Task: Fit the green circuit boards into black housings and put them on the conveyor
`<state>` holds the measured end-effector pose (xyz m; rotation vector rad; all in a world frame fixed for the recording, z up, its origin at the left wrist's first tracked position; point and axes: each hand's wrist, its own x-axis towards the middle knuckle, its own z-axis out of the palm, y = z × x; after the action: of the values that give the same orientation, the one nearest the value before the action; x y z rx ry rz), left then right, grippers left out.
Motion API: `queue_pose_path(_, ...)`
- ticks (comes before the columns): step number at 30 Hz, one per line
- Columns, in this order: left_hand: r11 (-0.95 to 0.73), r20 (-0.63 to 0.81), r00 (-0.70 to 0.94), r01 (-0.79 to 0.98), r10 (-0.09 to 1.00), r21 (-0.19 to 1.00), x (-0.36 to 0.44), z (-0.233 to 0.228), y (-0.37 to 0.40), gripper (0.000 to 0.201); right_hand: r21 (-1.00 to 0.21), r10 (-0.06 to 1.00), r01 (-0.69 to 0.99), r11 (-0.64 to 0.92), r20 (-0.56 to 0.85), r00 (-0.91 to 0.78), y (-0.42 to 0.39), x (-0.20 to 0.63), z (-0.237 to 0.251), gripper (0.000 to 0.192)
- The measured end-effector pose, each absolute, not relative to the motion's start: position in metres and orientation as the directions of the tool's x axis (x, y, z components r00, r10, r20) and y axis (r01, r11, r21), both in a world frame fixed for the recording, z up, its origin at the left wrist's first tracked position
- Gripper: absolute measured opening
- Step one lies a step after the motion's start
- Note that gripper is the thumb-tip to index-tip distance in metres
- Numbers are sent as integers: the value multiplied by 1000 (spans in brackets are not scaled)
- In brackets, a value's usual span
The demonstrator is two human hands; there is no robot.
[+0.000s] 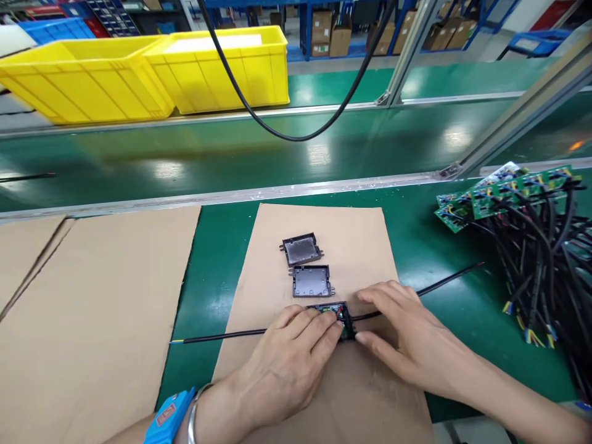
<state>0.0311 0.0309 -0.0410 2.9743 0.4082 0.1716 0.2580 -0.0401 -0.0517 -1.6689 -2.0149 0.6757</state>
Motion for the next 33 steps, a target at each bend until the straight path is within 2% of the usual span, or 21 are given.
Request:
queue_pose_path(3,-941,25,946,317,322,115,37,-46,21,47,-583,982,794,173,41,-184,-46,261,-55,20)
queue_pose_path(6,-922,-23,926,376,376,94,44,-51,14,50,-589,980,786,189,61,-190,-47,258,-62,17)
queue_pose_path(12,-858,-76,884,465,460,217,55,-36,16,51,-594,968,766,245,112,-223,-45,263,-74,21)
queue_pose_path(15,-835,-24,878,464,479,295,43,-20,23,49,-557,951,771,308,165,-261,-41,275,-79,22)
queue_pose_path(18,-782,75,809,535,584,318,12,-14,29,49,-499,924,778,381,226,-308,-37,284,-87,21)
queue_pose_path(21,-718,81,724,653,685,242,-23,-22,28,29,-486,895,753,443,292,-338,-38,285,-90,18)
queue_pose_path(23,-714,80,715,672,695,195,-38,-26,28,15,-498,878,729,469,352,-325,-37,283,-83,18)
queue_pose_path(26,-736,191,712,662,676,139,-39,-14,51,17,-444,818,716,539,477,-320,-18,287,-55,21)
queue_pose_path(29,-704,311,669,711,675,0,-17,23,110,14,-321,759,757,569,560,-333,40,301,-14,23)
queue_pose_path(31,-610,379,596,786,708,-97,2,50,162,18,-247,755,825,508,589,-289,96,311,11,24)
queue_pose_path(33,-565,421,555,817,717,-116,18,64,207,21,-193,825,902,387,509,-245,152,317,27,27)
